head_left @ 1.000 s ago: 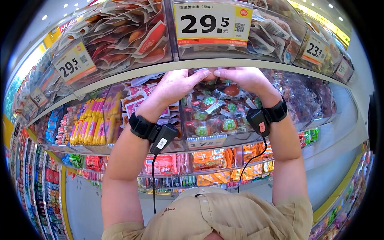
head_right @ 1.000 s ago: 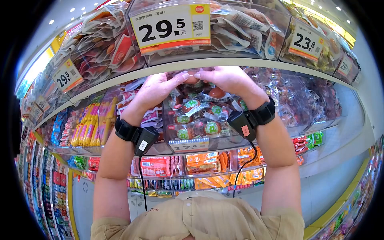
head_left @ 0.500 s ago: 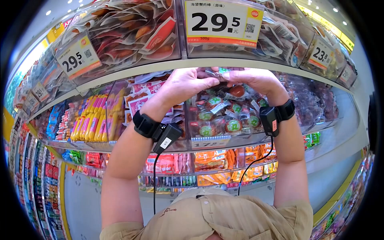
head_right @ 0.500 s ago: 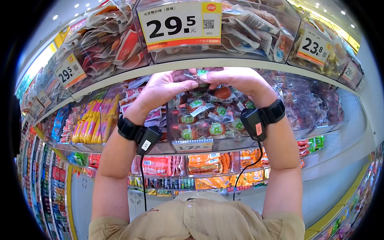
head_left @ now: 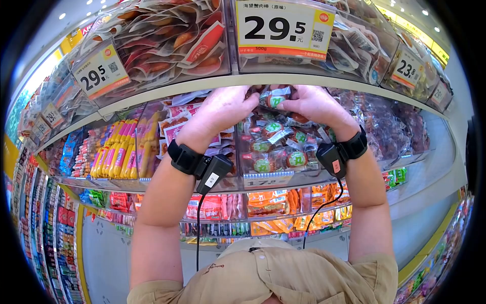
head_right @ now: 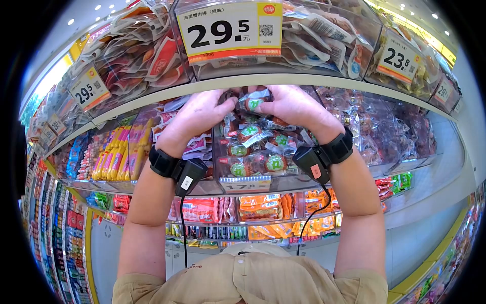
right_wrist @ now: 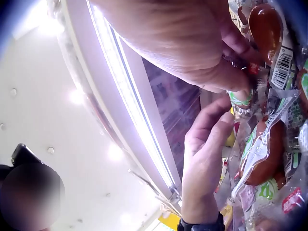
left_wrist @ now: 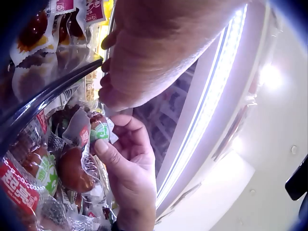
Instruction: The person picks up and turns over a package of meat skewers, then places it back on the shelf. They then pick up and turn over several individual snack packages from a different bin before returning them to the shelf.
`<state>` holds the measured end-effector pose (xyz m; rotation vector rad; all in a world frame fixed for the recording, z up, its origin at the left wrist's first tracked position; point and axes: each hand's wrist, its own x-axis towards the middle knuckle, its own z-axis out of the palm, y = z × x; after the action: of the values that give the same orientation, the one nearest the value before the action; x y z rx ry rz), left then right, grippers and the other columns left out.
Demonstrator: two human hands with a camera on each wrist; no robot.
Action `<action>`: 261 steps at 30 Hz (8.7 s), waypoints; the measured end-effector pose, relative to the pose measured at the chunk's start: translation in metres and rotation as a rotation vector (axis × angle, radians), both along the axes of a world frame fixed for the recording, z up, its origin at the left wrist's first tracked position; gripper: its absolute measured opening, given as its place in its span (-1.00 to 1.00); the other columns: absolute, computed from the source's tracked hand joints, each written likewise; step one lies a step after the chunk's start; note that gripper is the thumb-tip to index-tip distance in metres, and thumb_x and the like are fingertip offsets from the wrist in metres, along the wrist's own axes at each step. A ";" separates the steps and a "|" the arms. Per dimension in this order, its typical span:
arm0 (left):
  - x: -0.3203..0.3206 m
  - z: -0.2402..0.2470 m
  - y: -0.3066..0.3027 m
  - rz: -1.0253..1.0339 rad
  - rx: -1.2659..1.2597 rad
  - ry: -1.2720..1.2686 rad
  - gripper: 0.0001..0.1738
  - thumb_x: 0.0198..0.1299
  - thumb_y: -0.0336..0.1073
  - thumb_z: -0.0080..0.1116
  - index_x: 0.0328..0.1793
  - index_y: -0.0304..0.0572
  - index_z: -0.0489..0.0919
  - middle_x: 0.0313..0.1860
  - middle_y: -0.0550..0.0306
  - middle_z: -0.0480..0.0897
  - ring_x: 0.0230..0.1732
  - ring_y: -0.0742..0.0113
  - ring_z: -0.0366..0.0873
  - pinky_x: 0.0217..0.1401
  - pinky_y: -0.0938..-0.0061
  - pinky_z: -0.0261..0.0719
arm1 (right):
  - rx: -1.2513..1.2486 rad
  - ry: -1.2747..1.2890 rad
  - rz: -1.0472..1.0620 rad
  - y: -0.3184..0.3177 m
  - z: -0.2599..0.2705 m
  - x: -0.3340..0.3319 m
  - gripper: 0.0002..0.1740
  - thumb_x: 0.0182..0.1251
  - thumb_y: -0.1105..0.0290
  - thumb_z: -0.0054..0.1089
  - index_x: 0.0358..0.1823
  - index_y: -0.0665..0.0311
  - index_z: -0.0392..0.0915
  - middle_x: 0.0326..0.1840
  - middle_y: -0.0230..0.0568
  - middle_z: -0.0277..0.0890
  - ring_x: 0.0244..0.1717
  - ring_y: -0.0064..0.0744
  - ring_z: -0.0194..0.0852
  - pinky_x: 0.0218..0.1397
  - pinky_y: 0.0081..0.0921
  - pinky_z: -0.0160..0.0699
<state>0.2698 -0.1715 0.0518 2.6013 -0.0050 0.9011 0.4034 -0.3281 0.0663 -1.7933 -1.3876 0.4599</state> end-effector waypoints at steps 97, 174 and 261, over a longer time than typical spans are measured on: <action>0.015 -0.014 -0.008 -0.146 -0.079 -0.257 -0.79 0.18 -0.40 0.16 -0.06 -0.25 0.56 -0.33 0.17 0.62 -0.35 0.51 0.52 -0.28 0.58 0.49 | -0.076 0.455 0.467 0.003 0.002 0.077 -0.53 0.43 0.13 -0.14 0.07 0.41 0.46 -0.04 -0.13 0.56 -0.06 -0.40 0.54 -0.12 -0.56 0.56; 0.008 -0.001 -0.014 -0.210 -0.472 0.291 -0.71 0.20 -0.28 0.08 -0.05 -0.35 0.52 -0.24 0.18 0.60 -0.23 0.47 0.50 -0.10 0.56 0.46 | -0.284 0.021 0.264 0.011 0.006 0.051 -0.77 0.24 0.21 0.16 -0.40 0.23 0.48 -0.55 -0.42 0.46 -0.53 -0.63 0.39 -0.46 -0.64 0.38; 0.009 -0.003 -0.013 -0.219 -0.190 0.300 -0.70 0.09 -0.34 0.07 -0.05 -0.30 0.55 -0.24 0.05 0.60 -0.24 0.37 0.56 -0.14 0.52 0.52 | 0.177 0.155 -0.064 -0.049 0.009 0.070 -0.78 -0.06 0.24 0.39 -0.37 0.12 0.65 -0.42 -0.57 0.57 -0.55 -0.79 0.24 -0.52 -0.74 0.14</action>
<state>0.2784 -0.1847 0.0489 2.4713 -0.1144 0.4105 0.4732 -0.3773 0.0752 -1.6186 -1.2210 0.4197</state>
